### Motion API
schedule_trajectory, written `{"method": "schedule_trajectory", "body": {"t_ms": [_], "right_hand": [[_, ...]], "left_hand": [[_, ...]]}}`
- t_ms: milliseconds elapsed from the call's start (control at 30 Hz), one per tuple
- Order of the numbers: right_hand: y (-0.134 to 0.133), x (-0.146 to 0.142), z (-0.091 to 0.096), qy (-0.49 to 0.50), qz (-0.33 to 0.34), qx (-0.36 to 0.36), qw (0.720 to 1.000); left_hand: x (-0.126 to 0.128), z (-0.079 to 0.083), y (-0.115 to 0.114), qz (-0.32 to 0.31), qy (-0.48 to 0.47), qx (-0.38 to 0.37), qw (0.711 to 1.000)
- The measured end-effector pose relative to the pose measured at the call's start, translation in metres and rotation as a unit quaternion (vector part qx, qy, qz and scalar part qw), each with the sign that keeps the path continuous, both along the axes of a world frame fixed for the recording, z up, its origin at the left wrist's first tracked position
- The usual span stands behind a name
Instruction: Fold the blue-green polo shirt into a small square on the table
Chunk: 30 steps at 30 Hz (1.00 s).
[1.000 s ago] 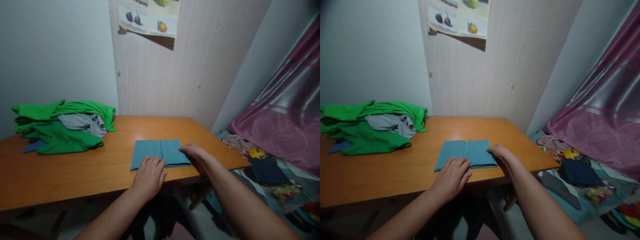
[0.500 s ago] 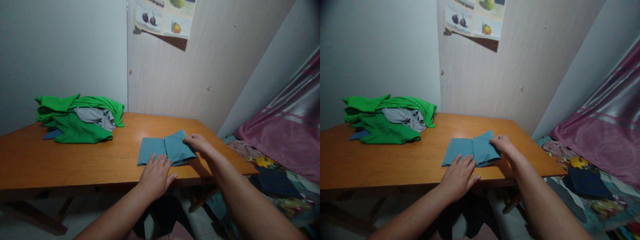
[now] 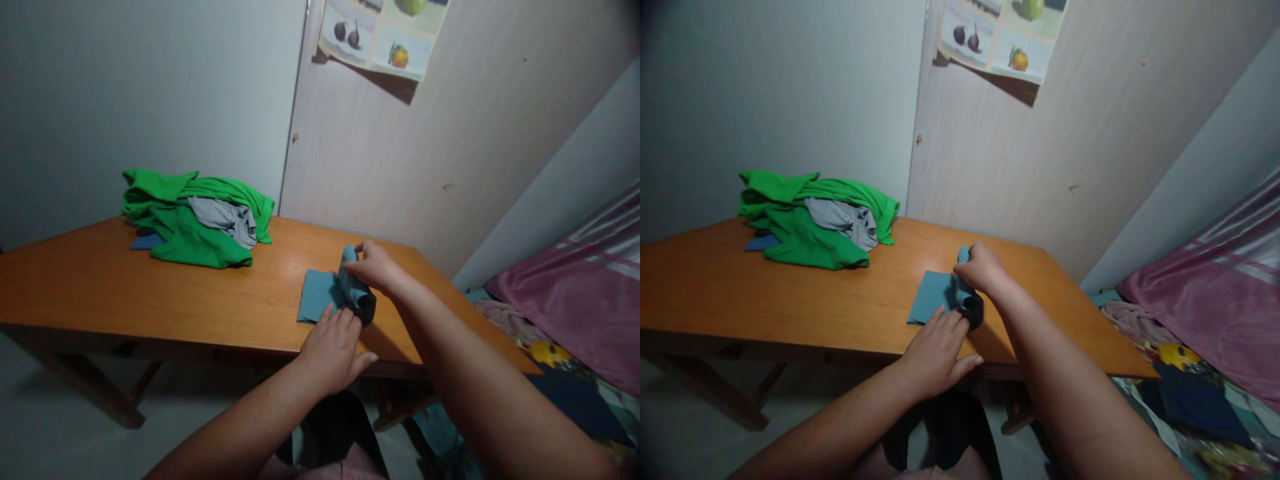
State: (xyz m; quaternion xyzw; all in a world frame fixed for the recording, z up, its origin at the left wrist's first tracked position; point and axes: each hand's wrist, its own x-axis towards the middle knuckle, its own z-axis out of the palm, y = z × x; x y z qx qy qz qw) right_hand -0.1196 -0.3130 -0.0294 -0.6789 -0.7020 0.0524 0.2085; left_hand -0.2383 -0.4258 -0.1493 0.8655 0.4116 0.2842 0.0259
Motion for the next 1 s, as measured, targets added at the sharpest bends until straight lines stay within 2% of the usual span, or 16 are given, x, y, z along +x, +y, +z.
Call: {"method": "schedule_trajectory", "body": {"t_ms": [133, 233, 367, 467, 533, 633, 700, 800, 900, 1000], "right_hand": [[-0.002, -0.036, 0.000, -0.088, 0.033, -0.028, 0.995], [-0.007, -0.062, -0.010, -0.127, 0.043, -0.069, 0.989], [-0.010, -0.084, -0.032, -0.126, 0.066, -0.096, 0.985], [-0.006, -0.086, -0.043, -0.091, 0.080, -0.088, 0.989], [-0.001, -0.079, -0.045, -0.027, 0.086, -0.093, 0.992], [0.001, -0.057, -0.040, 0.136, 0.071, -0.112, 0.982], [-0.003, -0.038, -0.036, 0.225, 0.049, -0.094, 0.969], [-0.019, -0.007, -0.036, 0.295, 0.025, -0.048, 0.954], [-0.041, 0.019, -0.049, 0.331, 0.008, -0.041, 0.943], [-0.063, 0.038, -0.073, 0.330, 0.012, -0.041, 0.943]], "left_hand": [[-0.006, 0.000, -0.009, 0.007, -0.018, -0.014, 1.000], [-0.012, -0.007, -0.016, -0.017, -0.038, -0.014, 0.999], [-0.019, -0.016, -0.022, -0.033, -0.031, -0.017, 0.999], [-0.025, -0.014, -0.025, -0.045, -0.030, -0.017, 0.998], [-0.031, -0.010, -0.028, -0.066, -0.052, -0.015, 0.996], [-0.044, -0.003, -0.029, -0.078, -0.121, -0.009, 0.990], [-0.056, 0.001, -0.023, -0.044, -0.188, 0.003, 0.981], [-0.079, 0.008, -0.002, 0.055, -0.276, 0.026, 0.959], [-0.100, 0.013, 0.031, 0.128, -0.261, 0.014, 0.957], [-0.109, 0.019, 0.064, 0.145, -0.163, -0.008, 0.976]]}}
